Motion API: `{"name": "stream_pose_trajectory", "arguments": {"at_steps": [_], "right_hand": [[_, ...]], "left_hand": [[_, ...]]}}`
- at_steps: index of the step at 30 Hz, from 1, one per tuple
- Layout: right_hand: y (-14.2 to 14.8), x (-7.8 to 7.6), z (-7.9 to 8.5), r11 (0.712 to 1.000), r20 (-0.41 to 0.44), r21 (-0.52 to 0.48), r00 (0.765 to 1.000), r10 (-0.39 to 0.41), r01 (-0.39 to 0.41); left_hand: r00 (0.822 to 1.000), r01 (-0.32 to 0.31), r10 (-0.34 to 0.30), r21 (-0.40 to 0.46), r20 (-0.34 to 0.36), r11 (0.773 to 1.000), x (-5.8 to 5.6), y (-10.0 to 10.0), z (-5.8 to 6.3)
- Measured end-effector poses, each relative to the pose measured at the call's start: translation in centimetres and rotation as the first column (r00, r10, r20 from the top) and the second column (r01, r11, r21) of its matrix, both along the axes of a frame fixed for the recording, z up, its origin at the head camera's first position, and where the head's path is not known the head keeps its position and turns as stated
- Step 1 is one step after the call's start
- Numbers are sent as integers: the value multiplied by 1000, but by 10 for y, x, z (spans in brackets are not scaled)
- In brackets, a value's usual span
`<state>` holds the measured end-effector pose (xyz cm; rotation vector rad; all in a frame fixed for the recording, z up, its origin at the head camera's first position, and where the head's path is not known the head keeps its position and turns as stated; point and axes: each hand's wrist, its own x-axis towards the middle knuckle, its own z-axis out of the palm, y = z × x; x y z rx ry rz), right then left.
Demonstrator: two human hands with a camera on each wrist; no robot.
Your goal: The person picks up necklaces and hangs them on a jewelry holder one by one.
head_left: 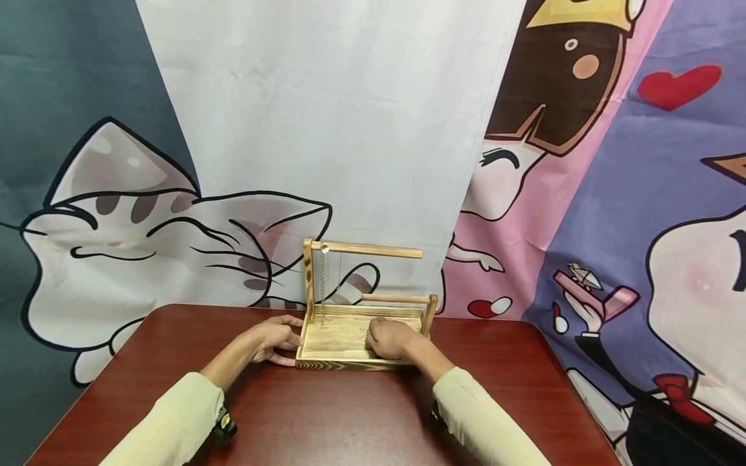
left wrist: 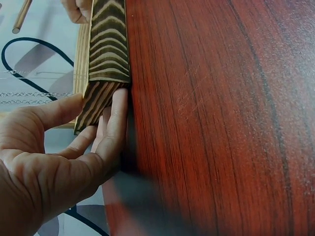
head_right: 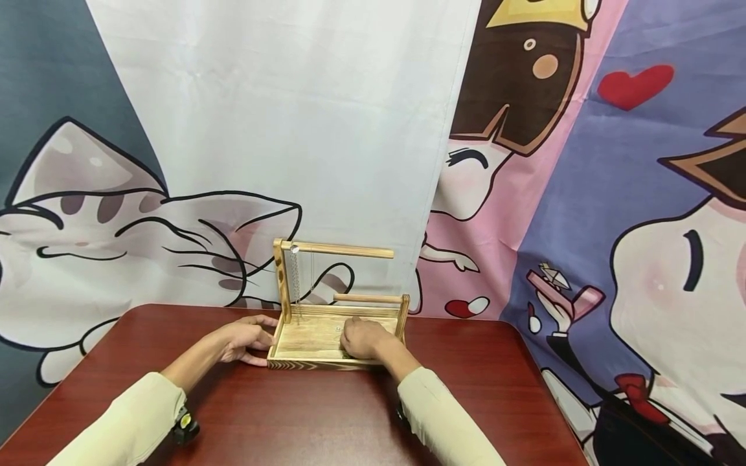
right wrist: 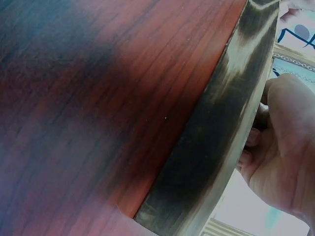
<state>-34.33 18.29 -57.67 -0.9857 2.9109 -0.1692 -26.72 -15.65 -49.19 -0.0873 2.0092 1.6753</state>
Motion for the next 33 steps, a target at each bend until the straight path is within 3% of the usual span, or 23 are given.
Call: {"name": "stream_pose_trajectory", "arguments": {"at_steps": [5, 7, 10, 13, 14, 16, 19, 22, 28, 30, 33], "right_hand": [[2, -3, 1, 993, 51, -118, 999, 3, 3], [2, 3, 13, 977, 119, -212, 993, 24, 2], [3, 15, 32, 931, 181, -365, 982, 61, 9], [-1, 35, 58, 862, 346, -490, 937, 55, 130], [-1, 40, 64, 835, 406, -517, 913, 48, 186], [-3, 52, 79, 776, 559, -529, 829, 14, 343], [-2, 59, 86, 720, 685, -492, 728, -27, 490], [-1, 59, 89, 669, 763, -463, 646, -33, 581], [2, 55, 97, 564, 883, -426, 460, 90, 708], [4, 54, 101, 537, 897, -415, 427, 110, 735], [7, 54, 105, 502, 906, -407, 409, 112, 764]], "left_hand": [[1000, 0, 0, 2, 0, 1000, 1, 0, 1], [1000, 2, -2, 2, 0, 1000, 1, 0, 1], [1000, 1, -1, 2, -2, 1000, 1, -1, 1], [1000, 0, 0, 3, -4, 1000, 0, -1, 1], [1000, 0, 0, 2, -5, 1000, 0, -1, 1], [1000, 2, -2, 2, -6, 1000, 0, -1, 0], [1000, 9, -9, 0, -10, 1000, 0, -1, 0], [1000, 12, -12, -1, -12, 1000, 0, -1, 0], [1000, 5, -5, -2, -8, 1000, 0, -2, -1], [1000, 5, -5, -2, -9, 1000, 0, -2, -2], [1000, 7, -7, -1, -11, 1000, 0, -2, -2]]}}
